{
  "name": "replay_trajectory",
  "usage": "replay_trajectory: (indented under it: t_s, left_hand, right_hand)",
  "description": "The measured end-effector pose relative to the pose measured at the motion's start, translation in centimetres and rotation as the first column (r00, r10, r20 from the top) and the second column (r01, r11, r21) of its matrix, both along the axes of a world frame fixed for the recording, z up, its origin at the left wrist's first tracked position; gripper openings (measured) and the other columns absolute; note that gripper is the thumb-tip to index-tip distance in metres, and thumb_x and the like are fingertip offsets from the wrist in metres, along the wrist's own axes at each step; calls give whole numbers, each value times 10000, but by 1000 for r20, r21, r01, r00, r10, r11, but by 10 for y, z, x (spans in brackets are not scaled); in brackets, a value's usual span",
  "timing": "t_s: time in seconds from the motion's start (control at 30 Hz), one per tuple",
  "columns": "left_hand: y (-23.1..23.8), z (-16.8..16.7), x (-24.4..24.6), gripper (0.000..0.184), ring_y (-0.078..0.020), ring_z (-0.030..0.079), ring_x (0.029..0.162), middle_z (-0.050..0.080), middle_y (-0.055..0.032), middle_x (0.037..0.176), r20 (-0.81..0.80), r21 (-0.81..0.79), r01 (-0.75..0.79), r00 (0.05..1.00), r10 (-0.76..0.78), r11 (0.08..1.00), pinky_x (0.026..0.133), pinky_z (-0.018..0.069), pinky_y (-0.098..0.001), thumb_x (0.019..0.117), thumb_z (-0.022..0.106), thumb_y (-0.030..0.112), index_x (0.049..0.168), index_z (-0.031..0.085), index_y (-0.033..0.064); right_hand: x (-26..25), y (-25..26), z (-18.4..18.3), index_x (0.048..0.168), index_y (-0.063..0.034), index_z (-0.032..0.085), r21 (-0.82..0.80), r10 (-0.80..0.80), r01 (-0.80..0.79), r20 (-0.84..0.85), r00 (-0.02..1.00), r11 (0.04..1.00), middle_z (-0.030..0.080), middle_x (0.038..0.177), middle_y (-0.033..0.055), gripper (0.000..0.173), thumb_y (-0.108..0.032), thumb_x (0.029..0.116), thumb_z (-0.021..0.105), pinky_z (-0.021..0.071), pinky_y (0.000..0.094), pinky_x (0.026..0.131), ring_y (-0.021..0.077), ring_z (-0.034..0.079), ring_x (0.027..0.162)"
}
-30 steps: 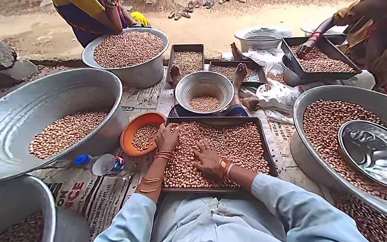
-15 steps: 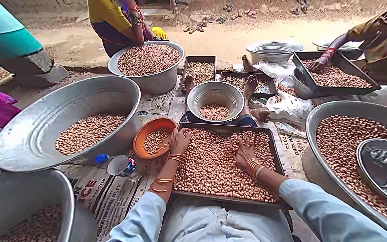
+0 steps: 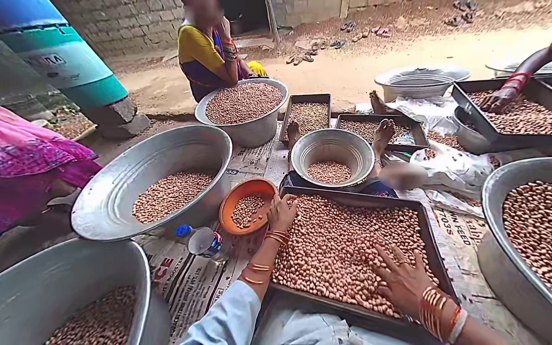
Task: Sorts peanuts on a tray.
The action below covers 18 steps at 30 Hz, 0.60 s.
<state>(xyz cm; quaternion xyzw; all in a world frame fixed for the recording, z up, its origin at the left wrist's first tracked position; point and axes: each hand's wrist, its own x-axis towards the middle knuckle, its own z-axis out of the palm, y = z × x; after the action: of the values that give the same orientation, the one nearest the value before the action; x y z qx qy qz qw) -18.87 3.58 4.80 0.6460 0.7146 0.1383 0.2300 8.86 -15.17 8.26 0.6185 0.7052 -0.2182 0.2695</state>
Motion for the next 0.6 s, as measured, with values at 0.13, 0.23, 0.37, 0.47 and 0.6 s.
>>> replay_trajectory:
  t_s: [0.13, 0.23, 0.37, 0.47, 0.6]
  left_hand:
    - [3, -3, 0, 341, -338, 525, 1365, 521, -132, 1510, 36, 25, -16, 999, 16, 1000, 1067, 438, -578, 1056, 538, 422, 1350, 660, 299]
    - [9, -8, -5, 353, -306, 553, 1346, 542, -94, 1505, 118, 55, -69, 991, 62, 996, 1062, 452, -572, 1056, 547, 417, 1375, 648, 306]
    - [-3, -10, -23, 440, -337, 419, 1466, 420, -179, 1591, 286, 119, 29, 956, -62, 993, 1180, 368, -526, 1047, 583, 305, 1461, 568, 157]
    - [-45, -5, -35, 555, -357, 337, 1518, 349, -236, 1624, 184, 226, 253, 937, -297, 941, 1239, 293, -485, 1028, 585, 302, 1520, 485, 67]
    - [-82, -15, -41, 793, -292, 116, 1605, 88, -202, 1723, 38, -12, 436, 900, -435, 900, 1297, 153, -421, 1066, 483, 430, 1641, 148, -1]
  right_hand:
    - [32, 36, -19, 1651, -206, 291, 79, -108, 102, 75, 991, 992, 89, 1711, 273, 688, -537, 1066, 441, 37, 805, 1165, 550, 100, 1553]
    - [-3, 70, -33, 1476, 3, 508, 48, -140, 140, -4, 990, 989, 296, 1621, 338, 830, -683, 1020, 406, 174, 816, 1121, 566, 390, 1422]
    - [-61, 70, -32, 1521, -54, 494, -41, 25, -32, -145, 989, 999, 100, 1704, 288, 677, -527, 1037, 514, 150, 855, 1094, 615, 158, 1508]
    - [-58, 53, -5, 1606, -211, 402, -66, 190, -219, -302, 934, 973, 178, 1699, 258, 607, -388, 1051, 567, 411, 742, 1036, 594, 354, 1434]
    - [8, 24, 21, 1627, -363, 332, 152, 68, 4, -465, 883, 988, 239, 1714, 139, 606, -412, 1063, 548, 413, 631, 1113, 410, 399, 1492]
